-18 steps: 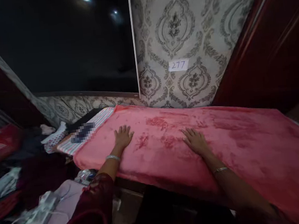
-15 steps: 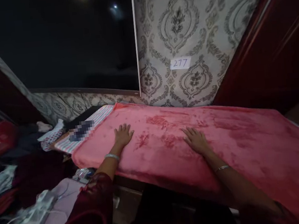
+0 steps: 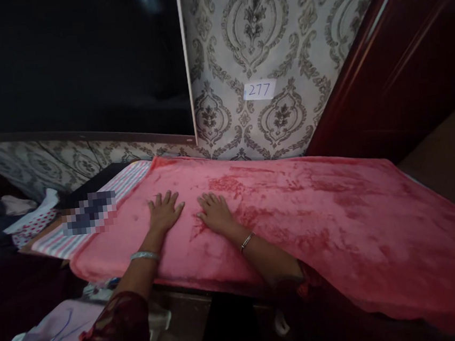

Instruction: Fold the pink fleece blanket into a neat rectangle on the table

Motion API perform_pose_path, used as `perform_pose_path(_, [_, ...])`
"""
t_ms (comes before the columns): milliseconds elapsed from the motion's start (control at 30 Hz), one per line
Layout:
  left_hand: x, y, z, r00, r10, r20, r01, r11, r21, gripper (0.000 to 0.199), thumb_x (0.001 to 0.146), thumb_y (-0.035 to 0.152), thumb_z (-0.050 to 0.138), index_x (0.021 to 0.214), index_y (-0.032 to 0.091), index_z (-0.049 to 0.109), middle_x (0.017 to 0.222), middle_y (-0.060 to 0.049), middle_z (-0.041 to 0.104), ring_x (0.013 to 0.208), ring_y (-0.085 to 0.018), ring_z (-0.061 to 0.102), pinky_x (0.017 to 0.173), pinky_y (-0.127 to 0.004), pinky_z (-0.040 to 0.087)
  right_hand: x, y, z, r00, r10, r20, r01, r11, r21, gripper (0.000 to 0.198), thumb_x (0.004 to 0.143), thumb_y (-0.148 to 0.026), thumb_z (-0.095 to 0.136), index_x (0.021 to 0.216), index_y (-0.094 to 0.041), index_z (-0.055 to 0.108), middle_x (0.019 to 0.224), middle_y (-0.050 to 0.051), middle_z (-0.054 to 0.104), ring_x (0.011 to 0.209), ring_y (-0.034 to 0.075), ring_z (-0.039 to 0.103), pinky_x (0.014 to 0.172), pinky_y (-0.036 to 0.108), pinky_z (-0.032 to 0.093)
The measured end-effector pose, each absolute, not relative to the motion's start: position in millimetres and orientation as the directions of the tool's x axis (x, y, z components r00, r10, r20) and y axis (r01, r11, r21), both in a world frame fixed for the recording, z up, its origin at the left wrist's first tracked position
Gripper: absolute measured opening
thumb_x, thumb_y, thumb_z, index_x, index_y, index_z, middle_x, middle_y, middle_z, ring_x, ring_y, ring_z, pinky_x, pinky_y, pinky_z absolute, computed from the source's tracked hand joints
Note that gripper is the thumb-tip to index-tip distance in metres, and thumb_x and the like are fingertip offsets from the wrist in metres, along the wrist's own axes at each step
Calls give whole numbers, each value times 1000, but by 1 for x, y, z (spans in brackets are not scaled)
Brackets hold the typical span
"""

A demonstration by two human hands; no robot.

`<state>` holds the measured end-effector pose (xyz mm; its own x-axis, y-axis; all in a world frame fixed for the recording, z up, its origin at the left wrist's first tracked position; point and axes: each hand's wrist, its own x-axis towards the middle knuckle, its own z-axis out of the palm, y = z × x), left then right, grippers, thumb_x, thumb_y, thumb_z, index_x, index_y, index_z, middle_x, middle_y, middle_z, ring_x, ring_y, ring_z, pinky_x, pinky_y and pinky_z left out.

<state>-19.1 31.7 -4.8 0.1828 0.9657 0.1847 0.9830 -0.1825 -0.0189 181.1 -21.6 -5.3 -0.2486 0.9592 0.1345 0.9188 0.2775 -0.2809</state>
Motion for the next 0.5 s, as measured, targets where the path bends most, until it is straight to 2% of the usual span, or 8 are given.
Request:
perform_pose_path(67, [-18,32,-4,180,966,186,984,-179,-22,62,100,52,31,154,24,39,163,-9,34,148,-41,27,114,-65,24,200,-22,-9,-188,972,139,940,219,-262,64,100,-52,39,156,-20,36,164,9,29,151,29,21,121,50,16])
perform_pose_path(267, [-17,34,-2,178,968,178,983,-181,-2,62,99,50,32,154,22,40,163,-10,34,148,-41,26,114,-65,24,321,-59,-19,158,983,96,982,-146,-124,63,102,-51,30,155,-16,37,163,13,30,150,29,24,119,52,21])
perform_pose_path(400, [-18,36,0,183,968,169,982,-189,17,62,98,49,32,154,22,40,162,-10,34,147,-42,27,113,-66,24,417,-109,-28,391,914,105,920,-392,-12,62,102,-47,25,155,-16,37,163,12,30,150,29,26,118,52,24])
perform_pose_path(500, [-17,37,2,193,963,186,980,-200,16,63,98,49,31,153,20,42,162,-12,35,146,-43,29,112,-67,26,472,-145,-34,538,837,96,841,-541,-1,63,102,-48,21,158,-19,32,166,10,25,151,29,23,117,53,26])
